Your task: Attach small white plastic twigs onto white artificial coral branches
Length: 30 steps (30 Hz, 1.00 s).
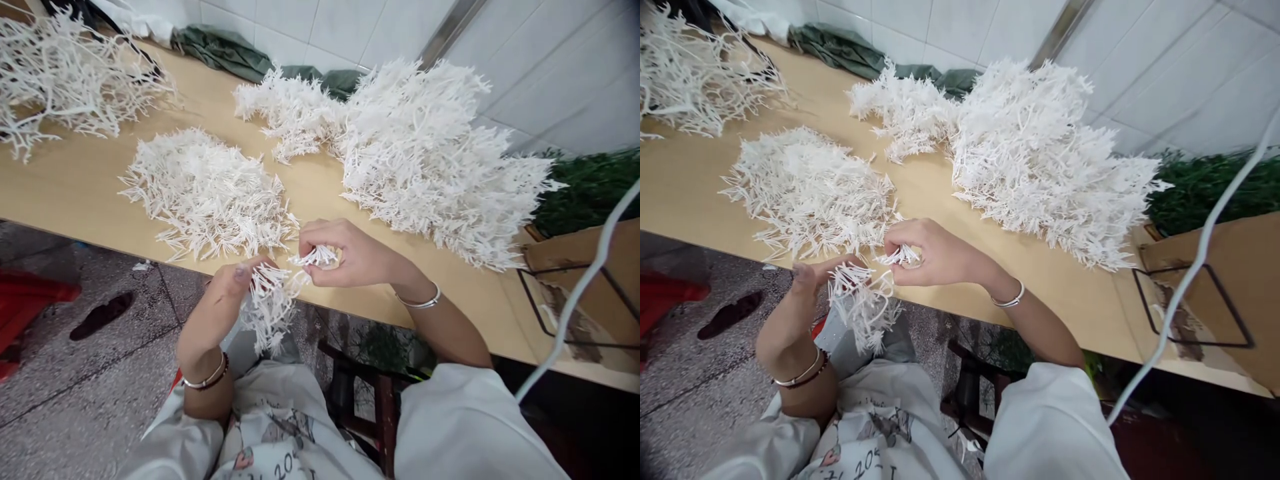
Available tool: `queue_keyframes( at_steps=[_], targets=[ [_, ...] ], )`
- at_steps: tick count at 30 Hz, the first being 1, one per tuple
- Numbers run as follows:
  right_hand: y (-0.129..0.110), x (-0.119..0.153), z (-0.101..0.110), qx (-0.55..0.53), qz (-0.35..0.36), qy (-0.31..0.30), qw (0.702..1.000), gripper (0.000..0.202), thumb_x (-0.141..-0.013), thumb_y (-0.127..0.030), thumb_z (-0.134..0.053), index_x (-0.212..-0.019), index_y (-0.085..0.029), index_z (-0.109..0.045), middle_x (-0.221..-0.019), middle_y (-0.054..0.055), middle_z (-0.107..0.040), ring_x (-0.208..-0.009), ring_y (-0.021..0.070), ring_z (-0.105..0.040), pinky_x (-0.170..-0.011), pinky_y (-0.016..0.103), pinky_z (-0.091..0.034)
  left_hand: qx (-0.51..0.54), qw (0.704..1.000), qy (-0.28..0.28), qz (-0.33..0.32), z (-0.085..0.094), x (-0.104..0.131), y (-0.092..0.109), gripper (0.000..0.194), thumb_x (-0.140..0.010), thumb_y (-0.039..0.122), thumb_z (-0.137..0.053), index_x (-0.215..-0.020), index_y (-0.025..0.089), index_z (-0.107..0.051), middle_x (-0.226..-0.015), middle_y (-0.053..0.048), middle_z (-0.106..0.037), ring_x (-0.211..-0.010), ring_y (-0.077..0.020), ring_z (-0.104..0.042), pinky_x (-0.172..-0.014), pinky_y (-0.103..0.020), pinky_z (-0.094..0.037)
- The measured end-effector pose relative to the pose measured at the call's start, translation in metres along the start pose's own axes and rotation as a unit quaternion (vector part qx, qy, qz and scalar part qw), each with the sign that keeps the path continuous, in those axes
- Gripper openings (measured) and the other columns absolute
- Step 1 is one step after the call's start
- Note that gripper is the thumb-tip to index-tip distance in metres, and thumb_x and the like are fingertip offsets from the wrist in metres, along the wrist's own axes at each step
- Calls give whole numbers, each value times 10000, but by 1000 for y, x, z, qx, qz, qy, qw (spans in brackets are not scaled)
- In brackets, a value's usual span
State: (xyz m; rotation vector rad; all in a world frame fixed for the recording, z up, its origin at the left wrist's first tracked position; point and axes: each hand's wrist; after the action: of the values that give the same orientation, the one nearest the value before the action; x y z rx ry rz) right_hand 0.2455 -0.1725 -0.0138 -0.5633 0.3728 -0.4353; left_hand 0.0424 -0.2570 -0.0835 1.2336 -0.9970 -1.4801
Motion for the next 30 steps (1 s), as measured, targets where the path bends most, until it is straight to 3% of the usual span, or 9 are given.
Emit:
queue_keyframes(
  at_steps=[5, 8, 11, 14, 16, 18, 21, 25, 30],
  targets=[
    [4, -6, -2, 50, 6, -13, 999, 91, -710, -105, -565, -704, -175, -508, -679, -23, -543, -663, 122, -501, -717, 279, -397, -45, 996, -75, 17, 2, -8, 4, 345, -920, 428, -461, -684, 182, -510, -601, 16, -437, -582, -115, -385, -553, -254, -325],
    [6, -9, -7, 67, 5, 10, 998, 70, -780, -149, -571, -845, -175, -571, -835, 27, -613, -807, 166, -567, -801, 320, -432, -19, 999, -39, 17, -5, -11, 7, 338, -920, 365, -487, -644, 181, -428, -583, 33, -353, -554, -98, -307, -517, -250, -264],
    [2, -8, -17, 78, -9, 150, 986, 212, -831, -203, -574, -1042, -188, -573, -1045, 85, -617, -977, 204, -569, -865, 359, -449, 17, 999, 31, -7, -16, -13, 6, 331, -929, 356, -477, -653, 186, -412, -584, 37, -337, -542, -95, -297, -501, -251, -252],
    [-5, -2, -27, 35, -29, 282, 958, 62, -852, -239, -586, -863, -182, -606, -810, 39, -630, -765, 161, -571, -715, 297, -461, 11, 993, 112, -43, -27, -14, 5, 294, -936, 324, -474, -677, 188, -441, -576, 42, -357, -530, -93, -318, -504, -249, -263],
    [-10, 3, -32, -33, -72, 238, 968, 234, -891, -279, -553, -688, -164, -579, -624, -4, -558, -587, 111, -497, -576, 244, -401, -4, 985, 155, -72, -34, -14, 4, 264, -938, 296, -472, -696, 191, -468, -577, 43, -391, -525, -93, -344, -514, -245, -283],
    [-12, 9, -35, -104, -138, 142, 975, 381, -925, -351, -503, -603, -150, -542, -541, -27, -466, -513, 83, -415, -504, 227, -324, -16, 978, 184, -102, -42, -14, 2, 228, -938, 266, -467, -723, 193, -493, -599, 38, -437, -539, -95, -383, -534, -243, -310],
    [-10, 14, -41, -211, -217, 71, 950, 467, -916, -472, -480, -582, -146, -517, -542, -36, -394, -523, 78, -367, -494, 226, -289, -35, 967, 212, -139, -51, -13, -4, 187, -938, 226, -456, -761, 198, -507, -632, 27, -473, -567, -103, -425, -559, -243, -335],
    [-2, 14, -46, -393, -288, 73, 870, 448, -839, -552, -555, -636, -152, -566, -564, -39, -426, -527, 76, -379, -494, 217, -317, -75, 961, 219, -154, -58, -13, -10, 164, -932, 212, -462, -780, 199, -520, -645, 20, -502, -563, -105, -441, -554, -244, -339],
    [12, 11, -51, -561, -335, 42, 756, 331, -744, -433, -718, -652, -144, -586, -549, -65, -423, -449, 41, -295, -411, 192, -230, -110, 971, 186, -102, -54, -14, -6, 149, -941, 211, -448, -806, 197, -511, -662, 19, -505, -566, -102, -425, -556, -245, -328]
  ],
)
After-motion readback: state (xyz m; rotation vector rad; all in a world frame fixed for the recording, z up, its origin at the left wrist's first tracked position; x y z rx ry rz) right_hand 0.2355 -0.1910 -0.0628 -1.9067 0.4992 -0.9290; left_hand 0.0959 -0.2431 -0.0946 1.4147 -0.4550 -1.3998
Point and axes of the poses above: each hand's wrist, its own x-axis away from the middle knuckle, its own z-axis out of the back of the hand, y = z × x
